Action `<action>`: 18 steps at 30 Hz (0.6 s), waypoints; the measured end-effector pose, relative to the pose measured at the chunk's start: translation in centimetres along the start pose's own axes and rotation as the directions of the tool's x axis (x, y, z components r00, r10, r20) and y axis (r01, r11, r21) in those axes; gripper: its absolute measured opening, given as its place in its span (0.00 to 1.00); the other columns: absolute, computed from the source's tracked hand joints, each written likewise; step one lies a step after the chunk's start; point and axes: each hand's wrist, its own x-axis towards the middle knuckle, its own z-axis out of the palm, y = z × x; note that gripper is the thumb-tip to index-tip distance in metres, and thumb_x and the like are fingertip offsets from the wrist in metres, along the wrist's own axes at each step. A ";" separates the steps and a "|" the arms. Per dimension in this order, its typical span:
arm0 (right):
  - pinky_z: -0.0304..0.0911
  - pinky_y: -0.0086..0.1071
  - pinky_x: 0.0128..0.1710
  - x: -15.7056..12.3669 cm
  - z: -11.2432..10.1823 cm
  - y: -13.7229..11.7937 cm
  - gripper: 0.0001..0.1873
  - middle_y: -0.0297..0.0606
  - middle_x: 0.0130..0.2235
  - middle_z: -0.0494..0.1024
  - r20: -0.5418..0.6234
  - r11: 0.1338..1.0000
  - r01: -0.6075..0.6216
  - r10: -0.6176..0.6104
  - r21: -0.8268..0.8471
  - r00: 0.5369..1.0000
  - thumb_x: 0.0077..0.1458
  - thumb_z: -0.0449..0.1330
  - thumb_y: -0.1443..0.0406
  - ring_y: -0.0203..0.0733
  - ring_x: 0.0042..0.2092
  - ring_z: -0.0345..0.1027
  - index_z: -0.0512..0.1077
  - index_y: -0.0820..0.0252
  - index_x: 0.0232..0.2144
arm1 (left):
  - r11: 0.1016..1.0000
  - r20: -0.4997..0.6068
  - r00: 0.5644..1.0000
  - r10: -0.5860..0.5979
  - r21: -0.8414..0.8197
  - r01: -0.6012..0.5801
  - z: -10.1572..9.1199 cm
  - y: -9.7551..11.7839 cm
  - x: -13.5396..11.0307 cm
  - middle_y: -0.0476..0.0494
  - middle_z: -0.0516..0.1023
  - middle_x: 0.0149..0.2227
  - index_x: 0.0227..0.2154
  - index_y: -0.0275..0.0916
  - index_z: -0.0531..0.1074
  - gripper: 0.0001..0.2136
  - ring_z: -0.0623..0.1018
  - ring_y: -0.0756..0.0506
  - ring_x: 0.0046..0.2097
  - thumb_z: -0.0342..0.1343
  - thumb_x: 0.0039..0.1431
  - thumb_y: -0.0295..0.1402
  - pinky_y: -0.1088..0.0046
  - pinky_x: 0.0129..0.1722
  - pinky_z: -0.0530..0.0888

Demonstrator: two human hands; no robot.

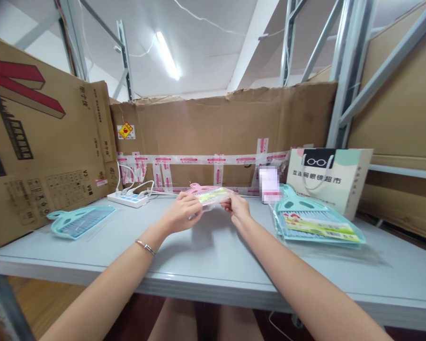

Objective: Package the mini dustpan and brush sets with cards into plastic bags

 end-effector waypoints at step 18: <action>0.57 0.17 0.14 0.8 -0.8 -0.7 0.09 0.30 0.14 0.71 -0.015 0.994 0.021 -0.019 0.103 1.000 0.51 0.53 0.75 0.29 0.16 0.66 0.66 0.61 0.23 | 0.843 -0.215 0.818 -0.534 -0.059 0.535 -0.6 -3.3 -1.4 0.41 0.68 0.42 0.45 0.42 0.66 0.17 0.67 0.42 0.45 0.55 0.52 0.39 0.61 0.44 0.61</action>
